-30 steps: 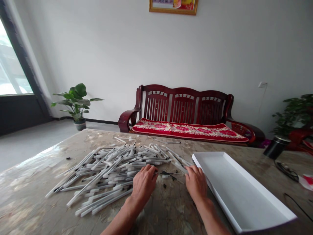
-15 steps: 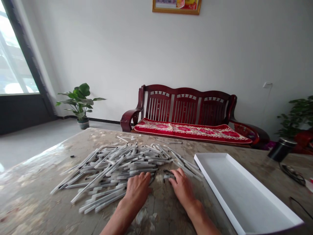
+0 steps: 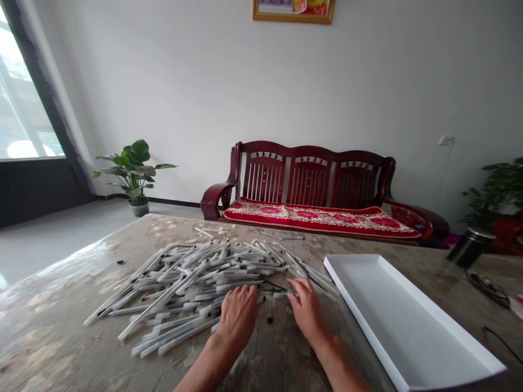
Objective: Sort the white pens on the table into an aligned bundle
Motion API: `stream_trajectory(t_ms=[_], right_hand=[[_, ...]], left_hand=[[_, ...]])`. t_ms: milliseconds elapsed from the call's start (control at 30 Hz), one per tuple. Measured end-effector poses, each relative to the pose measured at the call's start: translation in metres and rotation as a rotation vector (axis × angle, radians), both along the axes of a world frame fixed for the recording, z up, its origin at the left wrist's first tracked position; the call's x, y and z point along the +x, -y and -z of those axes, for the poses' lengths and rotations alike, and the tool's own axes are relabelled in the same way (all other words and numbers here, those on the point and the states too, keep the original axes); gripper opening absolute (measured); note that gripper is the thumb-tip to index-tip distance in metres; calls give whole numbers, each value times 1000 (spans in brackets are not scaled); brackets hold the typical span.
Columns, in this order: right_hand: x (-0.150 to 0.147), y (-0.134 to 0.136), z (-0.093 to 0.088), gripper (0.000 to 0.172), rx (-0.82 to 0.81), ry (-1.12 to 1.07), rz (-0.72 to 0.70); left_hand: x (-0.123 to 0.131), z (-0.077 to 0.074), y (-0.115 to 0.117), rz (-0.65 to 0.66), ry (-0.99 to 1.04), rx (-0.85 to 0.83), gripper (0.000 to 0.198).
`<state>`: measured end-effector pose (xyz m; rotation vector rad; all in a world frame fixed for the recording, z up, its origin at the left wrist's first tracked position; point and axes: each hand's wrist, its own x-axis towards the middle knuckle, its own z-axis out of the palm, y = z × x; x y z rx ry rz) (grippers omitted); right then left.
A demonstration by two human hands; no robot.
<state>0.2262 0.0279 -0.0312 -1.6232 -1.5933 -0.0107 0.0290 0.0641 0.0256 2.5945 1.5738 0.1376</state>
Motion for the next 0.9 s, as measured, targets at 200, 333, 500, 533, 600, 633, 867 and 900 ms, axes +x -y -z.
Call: stream_trajectory(t_ms=[200, 333, 500, 533, 600, 633, 867, 900], right_hand=[[-4, 10, -8, 26, 5, -94, -90], [-12, 14, -16, 27, -95, -119, -139], [-14, 11, -18, 23, -210, -194, -147], [-14, 10, -17, 22, -207, -222, -143], [-10, 8, -14, 25, -168, -277, -105], [-6, 6, -12, 27, -138, -302, -66], [23, 3, -9, 36, -24, -475, 235], [24, 4, -11, 38, -17, -517, 243]], left_hand=[[7, 6, -1, 105, 90, 34, 24], [11, 14, -2, 198, 200, 98, 18], [16, 18, -3, 265, 299, 92, 16], [16, 17, -3, 256, 314, 78, 17], [16, 17, -5, 218, 342, 51, 22], [16, 17, -6, 196, 353, 40, 27], [10, 22, -10, 138, 399, 91, 38], [10, 22, -9, 133, 445, 123, 34]])
